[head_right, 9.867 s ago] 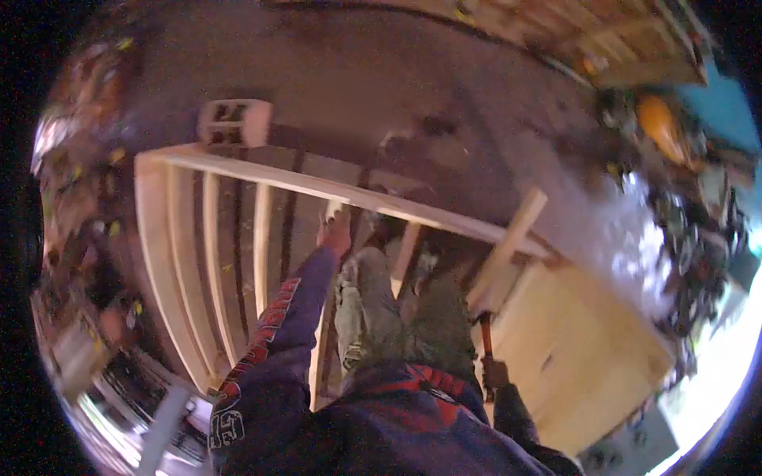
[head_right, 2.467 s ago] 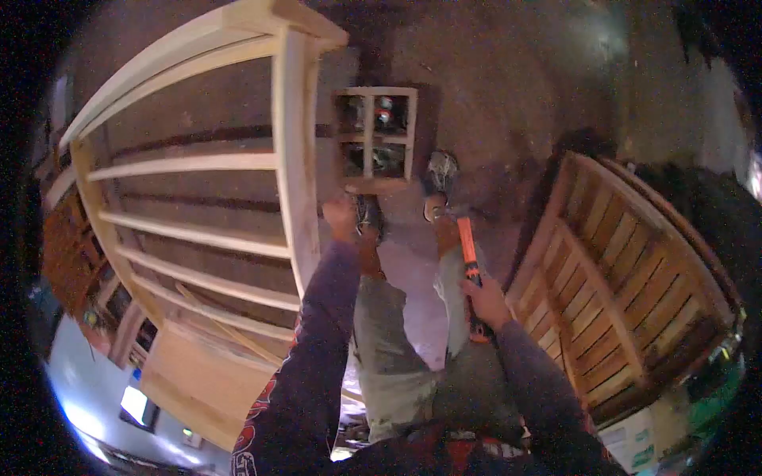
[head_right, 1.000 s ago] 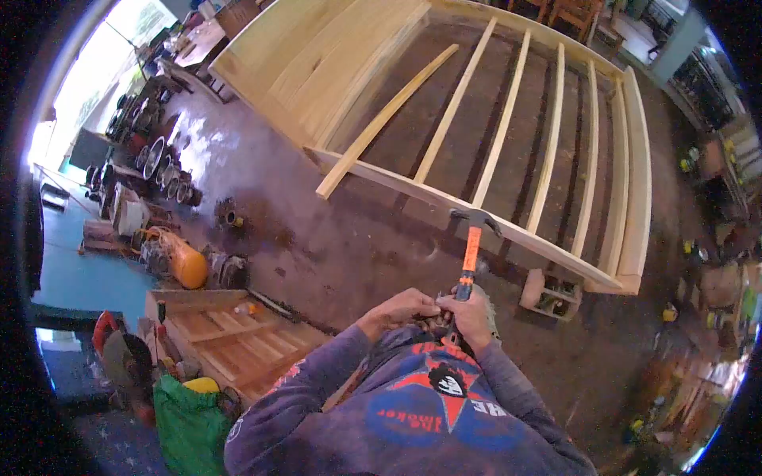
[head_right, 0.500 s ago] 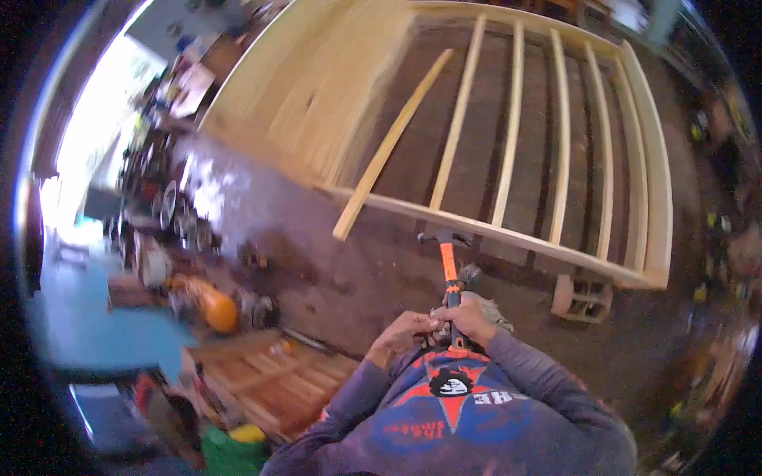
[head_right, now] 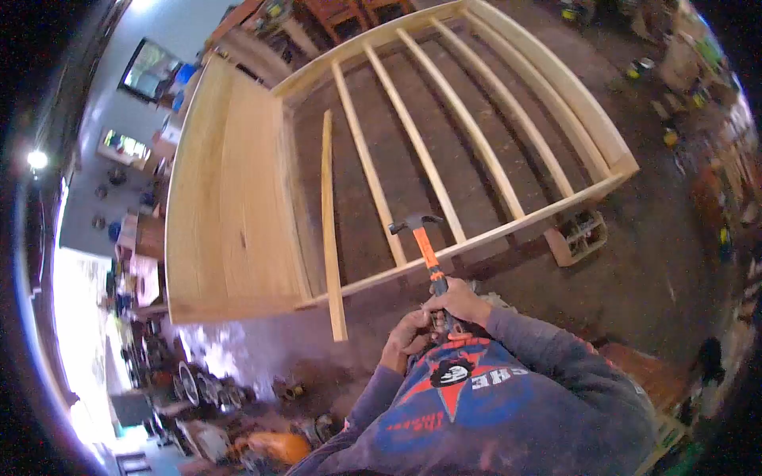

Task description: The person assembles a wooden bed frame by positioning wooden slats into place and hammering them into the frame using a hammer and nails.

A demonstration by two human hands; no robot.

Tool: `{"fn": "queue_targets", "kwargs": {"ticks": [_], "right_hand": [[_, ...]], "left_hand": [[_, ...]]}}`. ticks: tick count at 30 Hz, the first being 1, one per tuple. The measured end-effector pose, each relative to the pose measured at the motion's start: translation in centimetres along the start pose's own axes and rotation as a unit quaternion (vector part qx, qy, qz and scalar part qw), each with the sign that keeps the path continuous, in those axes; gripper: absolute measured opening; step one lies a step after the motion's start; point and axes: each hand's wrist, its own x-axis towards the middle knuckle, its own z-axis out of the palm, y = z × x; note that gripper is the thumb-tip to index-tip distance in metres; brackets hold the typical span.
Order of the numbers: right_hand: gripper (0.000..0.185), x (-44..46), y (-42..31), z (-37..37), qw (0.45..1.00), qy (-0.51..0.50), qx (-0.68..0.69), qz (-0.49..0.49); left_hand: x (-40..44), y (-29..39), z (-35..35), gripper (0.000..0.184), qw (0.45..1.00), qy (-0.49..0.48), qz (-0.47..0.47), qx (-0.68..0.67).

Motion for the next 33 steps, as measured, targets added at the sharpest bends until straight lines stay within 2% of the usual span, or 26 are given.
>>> {"fn": "queue_targets", "kwargs": {"ticks": [1, 2, 6, 8, 9, 11, 13, 14, 15, 18, 21, 22, 23, 25, 27, 29, 31, 32, 33], "right_hand": [[0.031, 0.7, 0.2, -0.6, 0.999, 0.02, -0.008, -0.031], [0.03, -0.5, -1.3, -0.5, 0.998, 0.023, 0.05, -0.011], [0.025, -3.7, -2.3, -0.8, 0.989, 0.111, 0.103, -0.008], [0.019, -4.6, -0.3, -1.7, 0.973, 0.214, 0.085, -0.016], [0.019, -5.3, 0.2, -2.1, 0.968, 0.234, 0.092, -0.021], [0.017, -7.0, 1.7, -2.9, 0.927, 0.314, 0.204, -0.01], [0.017, -9.0, 4.2, -4.6, 0.897, 0.388, 0.211, -0.014], [0.016, -10.2, 5.5, -5.5, 0.884, 0.415, 0.214, 0.02], [0.015, -10.9, 6.6, -6.4, 0.873, 0.434, 0.219, 0.05], [0.014, -13.1, 10.7, -9.2, 0.8, 0.503, 0.324, 0.041], [0.014, -14.8, 13.8, -11.5, 0.752, 0.544, 0.37, 0.039], [0.014, -15.6, 14.3, -12.6, 0.729, 0.568, 0.382, 0.025], [0.014, -16.1, 14.2, -13.7, 0.72, 0.568, 0.397, 0.032], [0.012, -17.0, 13.8, -16.4, 0.704, 0.571, 0.421, -0.029], [0.013, -16.3, 17.8, -21.4, 0.693, 0.535, 0.482, -0.031], [0.015, -16.3, 18.1, -25.6, 0.716, 0.513, 0.473, -0.02], [0.013, -16.0, 19.9, -30.7, 0.765, 0.497, 0.407, 0.046], [0.013, -16.6, 19.5, -31.8, 0.753, 0.498, 0.425, 0.061], [0.013, -18.3, 18.3, -36.1, 0.785, 0.451, 0.402, 0.139]], "left_hand": [[1.1, 1.5, 0.1, 0.036, 1.0, -0.01, -0.013, 0.012], [1.7, 2.1, 0.1, 0.036, 0.998, -0.032, -0.035, 0.046], [4.3, 3.6, 0.7, 0.042, 0.982, -0.101, -0.113, 0.111], [5.5, 4.2, 0.8, 0.044, 0.969, -0.132, -0.161, 0.131], [6.1, 4.5, 0.9, 0.048, 0.955, -0.161, -0.193, 0.158], [6.9, 5.0, 2.1, 0.052, 0.928, -0.202, -0.246, 0.192], [7.0, 5.8, 5.5, 0.059, 0.921, -0.197, -0.243, 0.231], [8.7, 5.9, 4.5, 0.055, 0.906, -0.229, -0.283, 0.216], [9.4, 5.8, 4.6, 0.055, 0.902, -0.226, -0.292, 0.225], [12.0, 4.4, 6.4, 0.039, 0.955, -0.131, -0.22, 0.15], [16.0, 4.0, 8.3, 0.037, 0.948, -0.106, -0.248, 0.167], [18.1, 3.3, 7.7, 0.04, 0.944, -0.126, -0.243, 0.185], [19.4, 2.7, 8.8, 0.04, 0.94, -0.118, -0.257, 0.193], [21.8, 1.6, 12.0, 0.046, 0.939, -0.117, -0.216, 0.243], [25.1, 0.0, 14.9, 0.053, 0.94, -0.112, -0.217, 0.238], [29.4, -1.8, 18.0, 0.051, 0.92, -0.111, -0.209, 0.312], [35.4, -4.7, 18.1, 0.052, 0.936, -0.113, -0.222, 0.25], [37.8, -7.1, 19.4, 0.047, 0.934, -0.079, -0.202, 0.284], [42.6, -11.5, 22.1, 0.043, 0.926, -0.034, -0.193, 0.321]]}}
